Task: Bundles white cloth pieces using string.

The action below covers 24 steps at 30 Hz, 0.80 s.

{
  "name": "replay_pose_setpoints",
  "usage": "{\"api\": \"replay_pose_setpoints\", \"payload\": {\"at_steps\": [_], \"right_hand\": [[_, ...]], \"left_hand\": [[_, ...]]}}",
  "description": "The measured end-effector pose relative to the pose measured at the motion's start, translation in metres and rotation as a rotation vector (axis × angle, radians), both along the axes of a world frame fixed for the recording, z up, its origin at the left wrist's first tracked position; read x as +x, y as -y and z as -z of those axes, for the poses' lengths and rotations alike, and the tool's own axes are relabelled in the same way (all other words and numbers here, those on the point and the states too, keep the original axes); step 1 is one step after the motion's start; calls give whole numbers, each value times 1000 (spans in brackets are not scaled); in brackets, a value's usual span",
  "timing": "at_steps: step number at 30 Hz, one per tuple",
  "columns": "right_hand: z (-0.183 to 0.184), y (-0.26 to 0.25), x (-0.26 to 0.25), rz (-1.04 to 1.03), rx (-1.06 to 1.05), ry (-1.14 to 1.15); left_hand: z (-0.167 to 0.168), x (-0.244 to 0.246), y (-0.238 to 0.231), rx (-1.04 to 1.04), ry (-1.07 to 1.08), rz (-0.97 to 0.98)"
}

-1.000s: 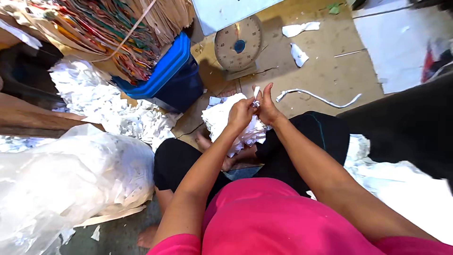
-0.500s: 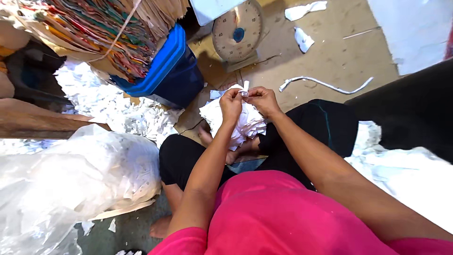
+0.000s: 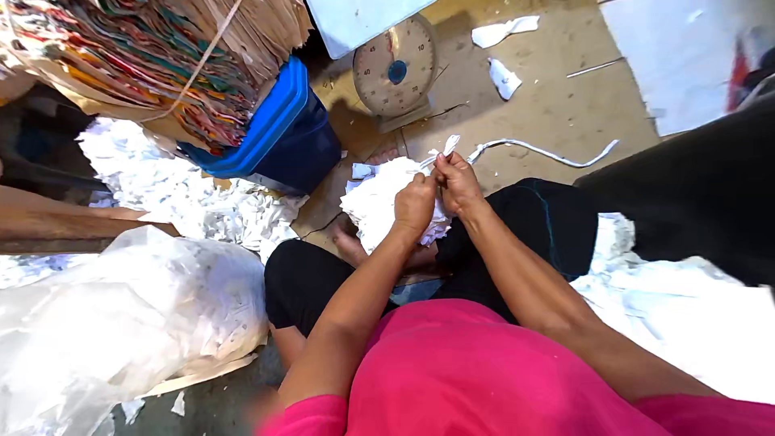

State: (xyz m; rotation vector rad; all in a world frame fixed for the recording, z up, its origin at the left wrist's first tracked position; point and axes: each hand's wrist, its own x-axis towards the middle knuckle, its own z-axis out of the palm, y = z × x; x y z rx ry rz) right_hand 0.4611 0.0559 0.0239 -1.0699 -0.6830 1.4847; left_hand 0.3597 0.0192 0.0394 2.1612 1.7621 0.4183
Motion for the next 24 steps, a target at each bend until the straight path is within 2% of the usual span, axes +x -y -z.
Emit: {"api": "replay_pose_setpoints", "payload": {"at_steps": [2, 4, 6, 9, 11, 13, 18, 22, 24], "right_hand": [[-4, 5, 3, 31, 28, 2], [-7, 5, -2, 77, -1, -65], [-1, 7, -6, 52, -38, -84], [1, 7, -12, -54, -60, 17], [-4, 6, -12, -149, -91, 137], [-7, 6, -10, -237, -65, 212], [-3, 8, -5, -362, 53, 238], [-19, 9, -6, -400, -34, 443], [-17, 9, -4, -404, -8, 405]], "left_hand": [[8, 6, 4, 94, 33, 0], [13, -1, -1, 136, 202, -57], [11, -13, -4, 78, 542, -158], [0, -21, -11, -61, 1159, -301], [-14, -25, -15, -142, 1326, -264], [-32, -28, -26, -183, 1208, -111], [-58, -34, -78, -253, 572, 451], [-79, 0, -91, -263, 219, 770], [-76, 14, -101, -244, 21, 883]]}}
